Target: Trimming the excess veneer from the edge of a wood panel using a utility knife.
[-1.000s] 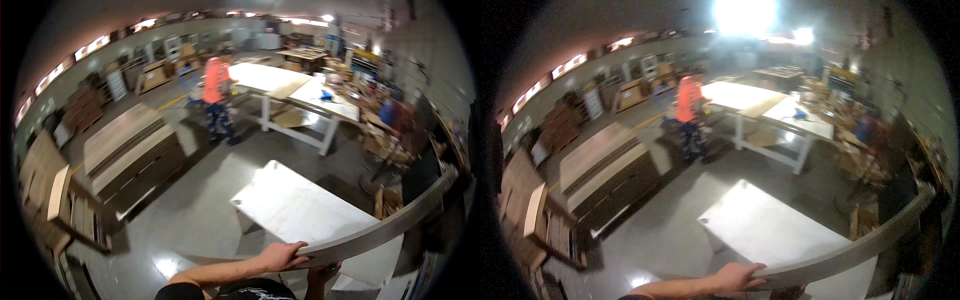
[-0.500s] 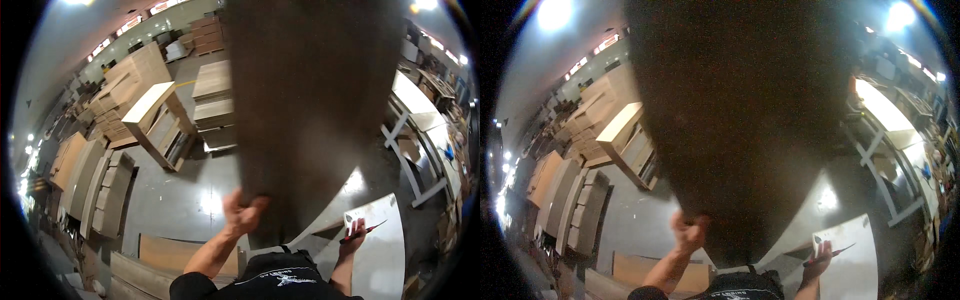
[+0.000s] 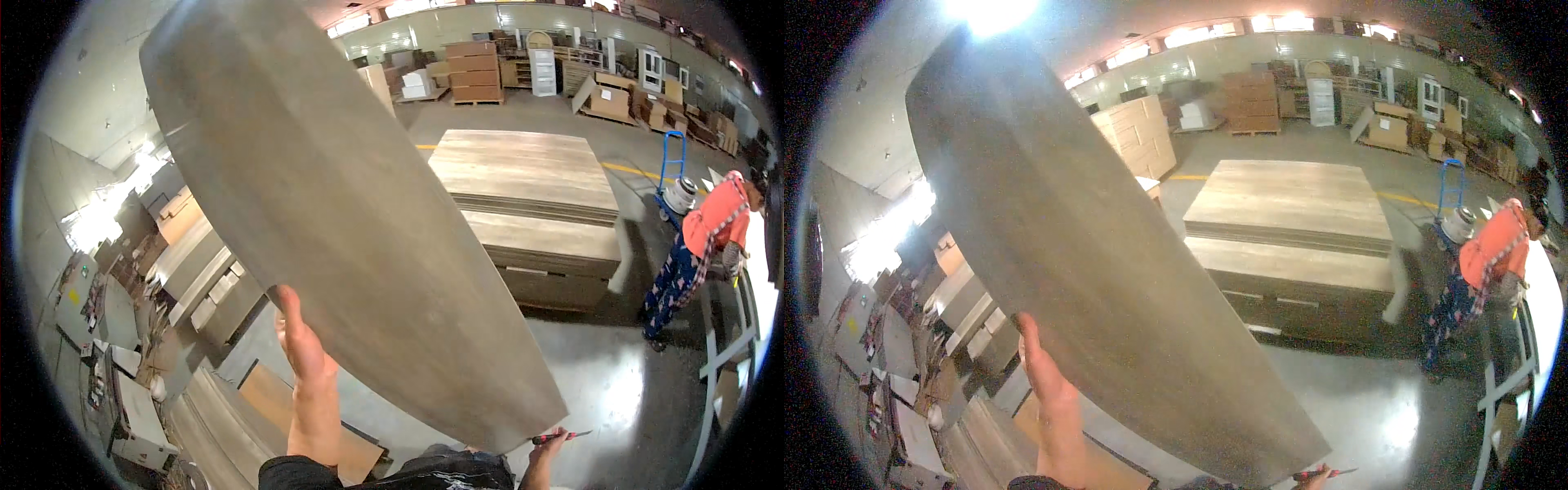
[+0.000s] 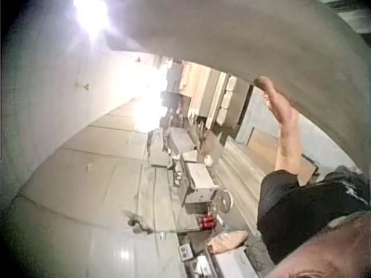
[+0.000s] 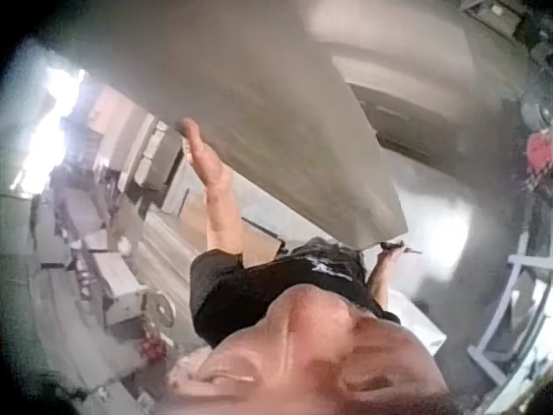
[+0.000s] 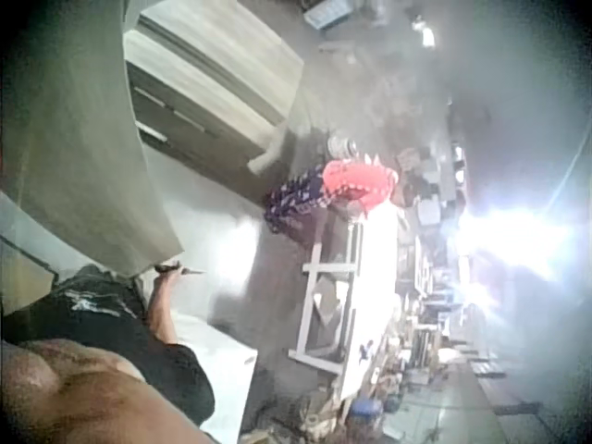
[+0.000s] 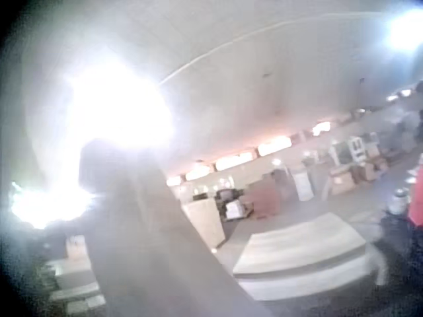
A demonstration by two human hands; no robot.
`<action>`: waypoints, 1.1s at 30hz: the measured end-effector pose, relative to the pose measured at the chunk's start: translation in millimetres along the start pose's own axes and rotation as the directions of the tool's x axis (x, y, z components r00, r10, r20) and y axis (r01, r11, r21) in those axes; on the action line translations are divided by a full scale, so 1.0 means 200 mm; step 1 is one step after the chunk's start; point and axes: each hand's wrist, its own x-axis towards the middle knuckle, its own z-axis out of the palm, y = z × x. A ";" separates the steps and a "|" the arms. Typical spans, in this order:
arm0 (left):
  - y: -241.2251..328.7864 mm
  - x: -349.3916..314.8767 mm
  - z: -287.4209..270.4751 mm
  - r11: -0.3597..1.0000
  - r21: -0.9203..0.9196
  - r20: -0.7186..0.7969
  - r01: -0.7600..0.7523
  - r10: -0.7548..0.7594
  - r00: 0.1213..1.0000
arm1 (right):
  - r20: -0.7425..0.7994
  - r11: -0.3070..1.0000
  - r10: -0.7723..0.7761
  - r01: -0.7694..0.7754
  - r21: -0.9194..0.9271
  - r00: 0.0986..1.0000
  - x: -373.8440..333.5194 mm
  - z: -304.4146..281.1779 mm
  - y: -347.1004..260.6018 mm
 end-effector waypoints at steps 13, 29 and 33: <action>-1.47 0.53 0.20 0.918 -0.123 -0.310 0.378 -0.397 0.864 | -0.016 0.908 -0.170 0.151 -0.390 0.985 0.80 1.24 -1.15; -3.40 0.94 0.63 0.415 -0.366 -0.091 0.833 -0.907 0.412 | -0.022 0.447 -0.371 0.157 -0.881 0.929 1.97 2.47 -1.85; -3.66 1.08 1.07 0.455 -0.313 -0.225 0.834 -0.888 0.400 | -0.033 0.591 -0.380 0.215 -0.777 0.924 2.40 2.22 -1.90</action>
